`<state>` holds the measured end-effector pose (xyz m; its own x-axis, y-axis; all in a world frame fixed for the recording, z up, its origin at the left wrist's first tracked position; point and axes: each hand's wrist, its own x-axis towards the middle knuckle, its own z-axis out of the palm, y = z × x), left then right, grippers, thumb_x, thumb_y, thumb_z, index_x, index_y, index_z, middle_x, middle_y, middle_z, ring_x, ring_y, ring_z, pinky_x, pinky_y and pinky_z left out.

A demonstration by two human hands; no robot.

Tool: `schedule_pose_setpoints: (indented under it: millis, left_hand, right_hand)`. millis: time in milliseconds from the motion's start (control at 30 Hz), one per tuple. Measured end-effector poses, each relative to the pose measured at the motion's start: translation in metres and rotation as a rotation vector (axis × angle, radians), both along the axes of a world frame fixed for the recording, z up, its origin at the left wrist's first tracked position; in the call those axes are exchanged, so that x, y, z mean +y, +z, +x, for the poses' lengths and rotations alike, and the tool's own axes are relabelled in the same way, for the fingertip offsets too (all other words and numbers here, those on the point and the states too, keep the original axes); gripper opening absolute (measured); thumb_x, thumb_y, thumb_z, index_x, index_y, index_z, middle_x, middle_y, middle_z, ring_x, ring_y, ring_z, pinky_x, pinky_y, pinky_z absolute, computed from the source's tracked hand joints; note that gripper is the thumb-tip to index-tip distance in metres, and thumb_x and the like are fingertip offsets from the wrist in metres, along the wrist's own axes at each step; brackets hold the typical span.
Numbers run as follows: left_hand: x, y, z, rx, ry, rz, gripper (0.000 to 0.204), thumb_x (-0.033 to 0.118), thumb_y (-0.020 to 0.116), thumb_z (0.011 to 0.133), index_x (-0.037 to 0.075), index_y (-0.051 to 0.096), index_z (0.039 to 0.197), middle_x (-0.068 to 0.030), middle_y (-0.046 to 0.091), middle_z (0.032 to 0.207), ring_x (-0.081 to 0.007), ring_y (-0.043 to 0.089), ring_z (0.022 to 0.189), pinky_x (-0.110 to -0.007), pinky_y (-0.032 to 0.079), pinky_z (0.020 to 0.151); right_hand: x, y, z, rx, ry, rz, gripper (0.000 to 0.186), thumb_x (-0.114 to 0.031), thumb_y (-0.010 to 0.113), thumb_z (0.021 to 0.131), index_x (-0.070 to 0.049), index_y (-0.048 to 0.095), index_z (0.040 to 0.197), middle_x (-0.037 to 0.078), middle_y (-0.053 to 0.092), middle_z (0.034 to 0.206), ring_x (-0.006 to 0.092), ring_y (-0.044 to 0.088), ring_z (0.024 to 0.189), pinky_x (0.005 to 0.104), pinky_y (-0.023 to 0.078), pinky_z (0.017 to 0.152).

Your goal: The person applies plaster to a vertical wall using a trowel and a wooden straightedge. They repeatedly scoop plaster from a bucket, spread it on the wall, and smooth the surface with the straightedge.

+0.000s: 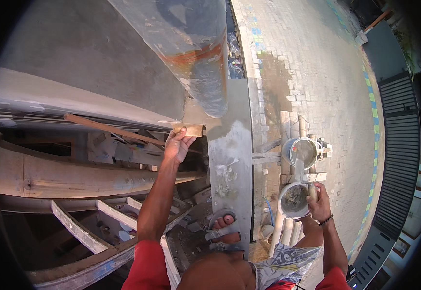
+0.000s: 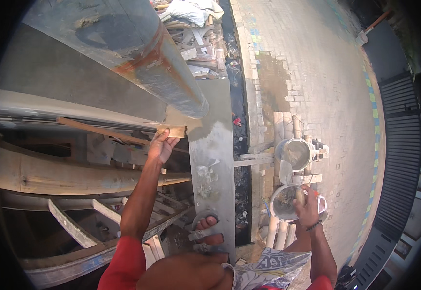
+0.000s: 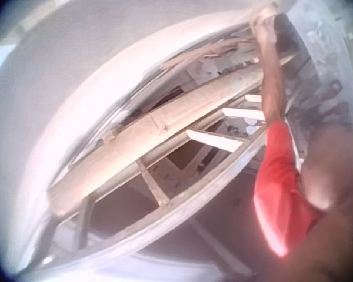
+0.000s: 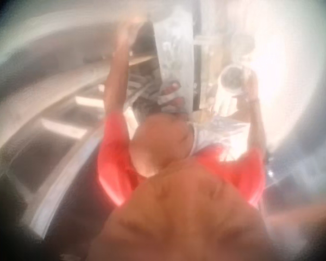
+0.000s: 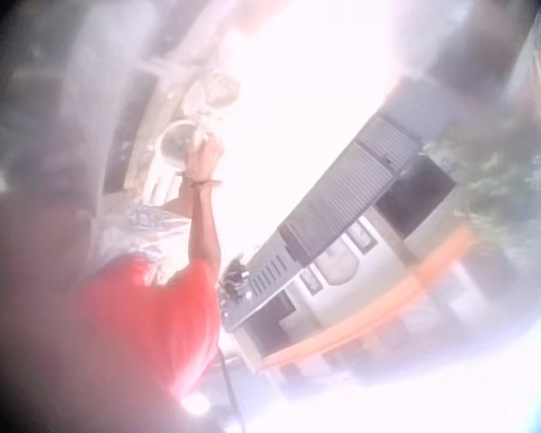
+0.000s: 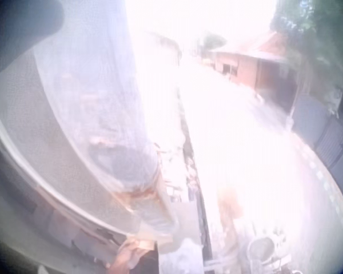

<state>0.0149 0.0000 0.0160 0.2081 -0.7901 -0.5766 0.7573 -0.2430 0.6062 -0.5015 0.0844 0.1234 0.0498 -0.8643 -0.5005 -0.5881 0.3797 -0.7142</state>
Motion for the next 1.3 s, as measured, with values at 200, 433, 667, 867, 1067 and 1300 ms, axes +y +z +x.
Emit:
schedule_pose_setpoints:
  millis: [200,433,667,867,1067,1300]
  left_hand:
    - [0.004,-0.011,0.006,-0.02,0.057,0.002,0.023,0.01,0.062,0.087,0.008,0.048,0.105,-0.0077,0.061,0.1,-0.0248,0.064,0.093,-0.04,0.053,0.08]
    - [0.003,-0.01,0.004,0.018,0.055,-0.021,0.027,0.008,0.063,0.086,0.008,0.042,0.104,-0.0078,0.06,0.099,-0.0242,0.064,0.089,-0.04,0.053,0.08]
    - [0.003,-0.004,0.002,0.023,0.075,-0.02,0.026,0.007,0.062,0.087,0.007,0.041,0.103,-0.0083,0.06,0.098,-0.0237,0.064,0.087,-0.039,0.053,0.079]
    - [0.002,-0.009,0.003,0.036,0.074,-0.022,0.024,0.008,0.063,0.086,0.007,0.044,0.101,-0.0069,0.06,0.096,-0.0227,0.064,0.085,-0.039,0.053,0.079]
    - [0.003,-0.007,0.003,0.038,0.089,-0.008,0.026,0.007,0.064,0.085,0.008,0.043,0.1,-0.0072,0.06,0.097,-0.0228,0.063,0.088,-0.04,0.053,0.08]
    - [0.005,-0.005,0.006,0.033,0.097,-0.01,0.028,0.006,0.065,0.084,0.008,0.042,0.101,-0.0073,0.059,0.097,-0.0231,0.063,0.09,-0.04,0.054,0.08]
  right_hand:
    - [-0.061,0.061,0.125,0.18,0.63,-0.323,0.052,-0.013,0.059,0.082,-0.005,0.043,0.13,0.019,0.059,0.086,0.0365,0.058,0.077,0.0455,0.047,0.07]
    - [-0.101,0.062,0.19,0.238,0.763,-0.371,0.05,-0.01,0.059,0.081,-0.005,0.045,0.128,0.021,0.058,0.082,0.0394,0.058,0.077,0.0474,0.046,0.068]
    - [-0.106,0.056,0.212,0.276,0.808,-0.371,0.05,-0.012,0.057,0.082,-0.004,0.043,0.129,0.024,0.059,0.086,0.0398,0.059,0.079,0.046,0.048,0.069]
    - [-0.104,0.048,0.206,0.259,0.767,-0.334,0.048,-0.012,0.055,0.083,-0.002,0.042,0.129,0.026,0.06,0.085,0.0417,0.059,0.081,0.0484,0.046,0.07]
    - [-0.087,0.058,0.19,0.346,0.73,-0.251,0.049,-0.012,0.056,0.082,-0.003,0.043,0.129,0.026,0.06,0.086,0.0428,0.059,0.081,0.049,0.046,0.07]
    - [-0.085,0.068,0.176,0.276,0.742,-0.251,0.048,-0.012,0.057,0.082,-0.003,0.045,0.128,0.026,0.06,0.085,0.0418,0.059,0.08,0.0479,0.046,0.072]
